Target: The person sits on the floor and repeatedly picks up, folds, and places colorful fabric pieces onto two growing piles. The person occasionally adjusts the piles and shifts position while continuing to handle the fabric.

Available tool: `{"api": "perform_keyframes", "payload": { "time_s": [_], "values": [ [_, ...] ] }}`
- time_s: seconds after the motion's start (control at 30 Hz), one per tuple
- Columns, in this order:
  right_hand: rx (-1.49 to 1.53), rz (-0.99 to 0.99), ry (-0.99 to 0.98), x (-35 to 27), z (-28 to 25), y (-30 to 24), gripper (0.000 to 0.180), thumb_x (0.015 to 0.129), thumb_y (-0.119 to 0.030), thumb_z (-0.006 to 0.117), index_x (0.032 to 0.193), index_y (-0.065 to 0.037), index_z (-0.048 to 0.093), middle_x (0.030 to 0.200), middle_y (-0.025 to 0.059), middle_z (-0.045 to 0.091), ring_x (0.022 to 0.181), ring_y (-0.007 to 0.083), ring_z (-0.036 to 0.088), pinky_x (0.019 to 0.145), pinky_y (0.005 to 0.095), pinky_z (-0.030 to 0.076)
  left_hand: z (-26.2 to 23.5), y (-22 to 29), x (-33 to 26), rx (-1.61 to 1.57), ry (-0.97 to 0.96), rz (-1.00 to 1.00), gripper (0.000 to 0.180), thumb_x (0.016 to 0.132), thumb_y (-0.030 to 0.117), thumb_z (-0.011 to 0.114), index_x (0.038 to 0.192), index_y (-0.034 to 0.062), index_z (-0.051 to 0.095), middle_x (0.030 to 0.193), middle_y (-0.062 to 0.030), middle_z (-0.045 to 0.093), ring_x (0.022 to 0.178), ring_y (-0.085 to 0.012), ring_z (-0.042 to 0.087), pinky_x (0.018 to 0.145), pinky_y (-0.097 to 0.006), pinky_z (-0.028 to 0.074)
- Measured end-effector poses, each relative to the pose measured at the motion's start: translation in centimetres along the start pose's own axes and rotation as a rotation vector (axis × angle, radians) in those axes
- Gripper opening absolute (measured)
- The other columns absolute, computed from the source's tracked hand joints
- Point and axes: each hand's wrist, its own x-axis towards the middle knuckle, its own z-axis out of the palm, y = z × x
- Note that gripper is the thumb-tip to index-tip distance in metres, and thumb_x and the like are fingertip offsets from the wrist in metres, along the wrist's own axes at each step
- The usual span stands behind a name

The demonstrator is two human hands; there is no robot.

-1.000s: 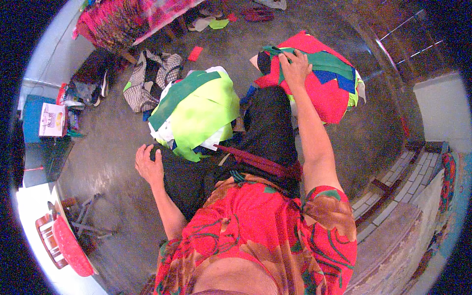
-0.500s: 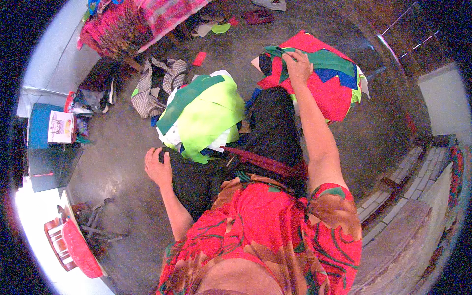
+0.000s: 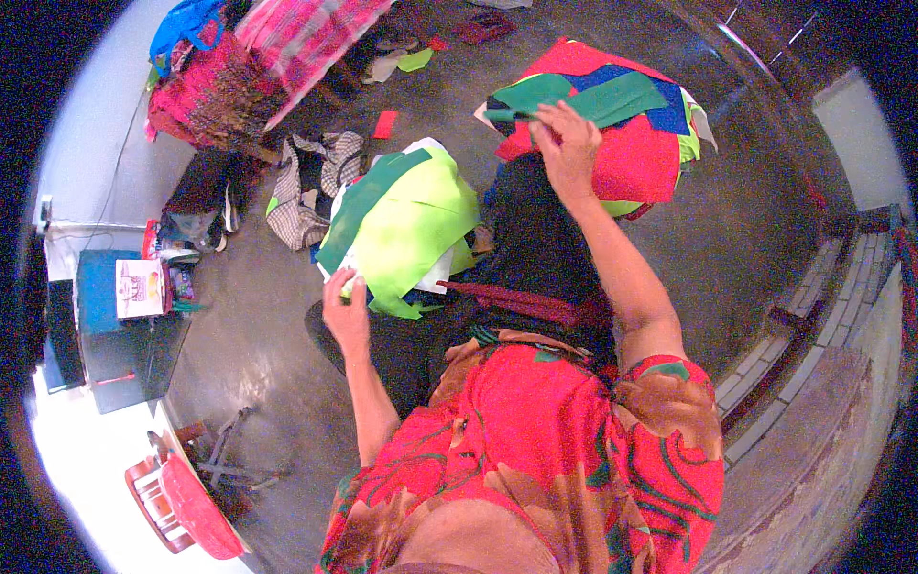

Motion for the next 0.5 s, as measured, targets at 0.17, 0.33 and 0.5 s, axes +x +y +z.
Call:
{"api": "perform_keyframes", "payload": {
  "time_s": [0.17,0.33,0.5],
  "values": [
    [0.148,0.005,-0.204,-4.9,0.5,-3.6,0.015,0.083,-0.021,0.063,0.097,-0.019,0.068,0.107,-0.0017,0.066,0.115,0.0189,0.054,0.103,0.0443,0.024,7.3,6.0,-0.7,-1.029,-0.652,-0.56,0.049,0.094,0.04,0.047,0.118,-0.0019,0.052,0.115,-0.021,0.058,0.103,-0.029,0.059,0.094,-0.038,0.045],
    [0.17,-0.104,-0.36,-8.4,0.5,-5.0,0.017,0.079,-0.017,0.066,0.096,-0.02,0.068,0.106,-0.0019,0.066,0.114,0.017,0.054,0.103,0.0434,0.023,12.6,5.9,-0.4,-1.529,-0.831,-0.914,0.058,0.091,0.051,0.047,0.12,0.0,0.045,0.11,-0.0207,0.058,0.103,-0.0332,0.059,0.088,-0.047,0.048],
    [0.038,-0.243,-0.432,-8.1,-0.5,-4.2,0.021,0.076,-0.024,0.068,0.097,-0.02,0.068,0.109,0.0018,0.064,0.114,0.0205,0.054,0.102,0.0451,0.026,15.7,5.0,0.5,-1.454,-0.813,-0.946,0.05,0.086,0.044,0.059,0.114,0.0037,0.051,0.107,-0.0141,0.058,0.1,-0.033,0.059,0.084,-0.051,0.05]
  ]
}}
